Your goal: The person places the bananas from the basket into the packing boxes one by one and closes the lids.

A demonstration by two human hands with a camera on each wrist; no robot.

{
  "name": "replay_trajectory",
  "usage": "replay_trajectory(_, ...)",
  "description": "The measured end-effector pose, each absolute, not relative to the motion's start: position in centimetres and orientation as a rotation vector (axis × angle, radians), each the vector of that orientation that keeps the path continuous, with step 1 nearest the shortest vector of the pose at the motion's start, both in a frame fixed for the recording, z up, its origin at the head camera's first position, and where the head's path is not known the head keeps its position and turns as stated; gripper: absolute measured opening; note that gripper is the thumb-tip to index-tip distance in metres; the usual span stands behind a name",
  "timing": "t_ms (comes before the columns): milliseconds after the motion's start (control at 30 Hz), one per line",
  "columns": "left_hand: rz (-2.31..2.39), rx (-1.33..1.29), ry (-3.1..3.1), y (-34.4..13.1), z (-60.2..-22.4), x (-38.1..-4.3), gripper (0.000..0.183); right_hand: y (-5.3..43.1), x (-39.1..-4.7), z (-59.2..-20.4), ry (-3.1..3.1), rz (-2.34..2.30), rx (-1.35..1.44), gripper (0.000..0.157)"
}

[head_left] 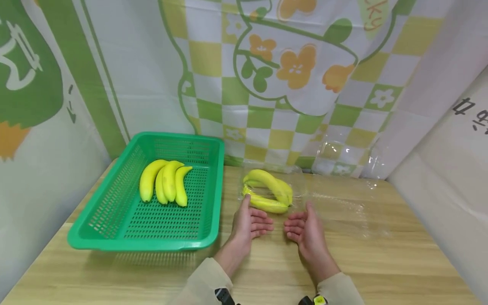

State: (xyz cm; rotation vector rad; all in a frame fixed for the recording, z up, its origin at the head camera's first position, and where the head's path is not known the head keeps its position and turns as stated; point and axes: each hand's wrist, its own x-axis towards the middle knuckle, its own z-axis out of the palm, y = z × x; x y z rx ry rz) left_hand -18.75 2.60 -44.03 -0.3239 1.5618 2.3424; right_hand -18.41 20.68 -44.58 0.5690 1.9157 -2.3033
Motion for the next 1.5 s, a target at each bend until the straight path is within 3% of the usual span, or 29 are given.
replay_trajectory(533, 2.430, -0.381, 1.620, 2.31, -43.85, -19.22, 0.050, 20.44, -19.20, -45.46, 1.769, -2.492, 0.521, 0.049)
replay_trajectory(1500, 2.443, -0.372, 1.594, 2.15, -43.87, -19.56, 0.046, 20.61, -19.38, -45.47, 1.711, -2.615, 0.559, 0.048)
